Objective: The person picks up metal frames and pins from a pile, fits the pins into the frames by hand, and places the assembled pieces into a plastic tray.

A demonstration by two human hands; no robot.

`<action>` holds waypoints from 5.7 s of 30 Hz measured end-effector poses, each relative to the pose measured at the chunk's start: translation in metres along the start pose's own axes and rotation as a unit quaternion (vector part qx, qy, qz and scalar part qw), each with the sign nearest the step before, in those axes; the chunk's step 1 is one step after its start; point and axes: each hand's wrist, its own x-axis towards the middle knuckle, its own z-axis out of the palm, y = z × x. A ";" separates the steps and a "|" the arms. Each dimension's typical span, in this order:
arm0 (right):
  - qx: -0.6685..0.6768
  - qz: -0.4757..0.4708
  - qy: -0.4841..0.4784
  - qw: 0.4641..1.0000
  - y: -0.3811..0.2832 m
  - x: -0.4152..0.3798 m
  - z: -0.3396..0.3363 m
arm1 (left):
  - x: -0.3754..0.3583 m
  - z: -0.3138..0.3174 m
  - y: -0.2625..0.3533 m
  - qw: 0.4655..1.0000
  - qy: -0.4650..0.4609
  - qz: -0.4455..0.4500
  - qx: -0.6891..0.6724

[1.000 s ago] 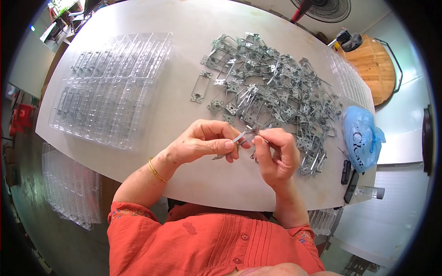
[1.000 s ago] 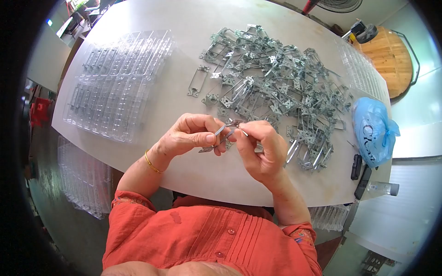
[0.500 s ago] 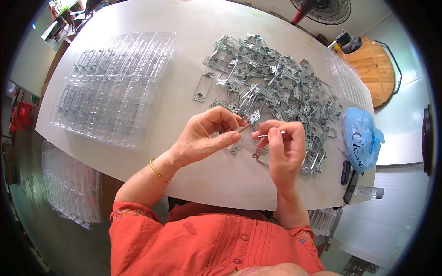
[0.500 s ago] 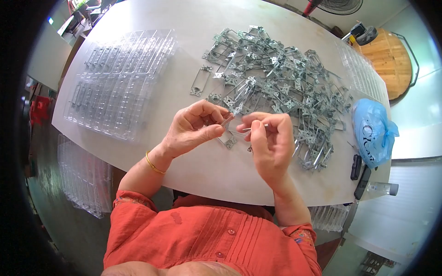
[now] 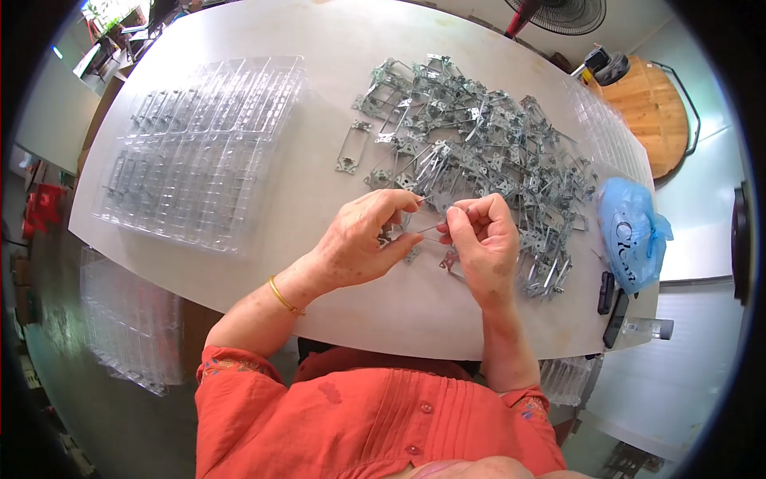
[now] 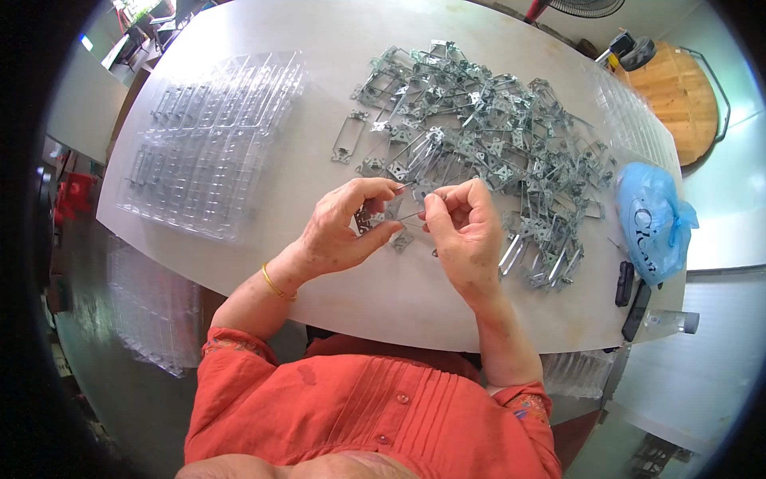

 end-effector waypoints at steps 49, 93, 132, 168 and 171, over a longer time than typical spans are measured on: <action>0.032 -0.065 -0.115 0.991 0.033 -0.030 0.007 | -0.078 -0.254 0.025 0.830 0.264 -0.326 0.368; 0.173 -0.146 0.046 0.973 0.020 -0.010 -0.020 | -0.001 -0.018 0.019 0.958 -0.045 -0.038 0.280; 0.173 -0.100 0.026 0.979 0.017 -0.007 -0.024 | 0.036 -0.029 0.017 0.951 0.057 -0.303 -0.027; 0.070 -0.151 0.029 0.986 0.027 -0.005 -0.027 | 0.007 0.014 -0.010 0.716 -0.150 -0.315 -0.604; 0.084 -0.154 0.055 0.983 0.018 -0.009 -0.027 | 0.008 0.014 -0.007 0.704 -0.155 -0.332 -0.608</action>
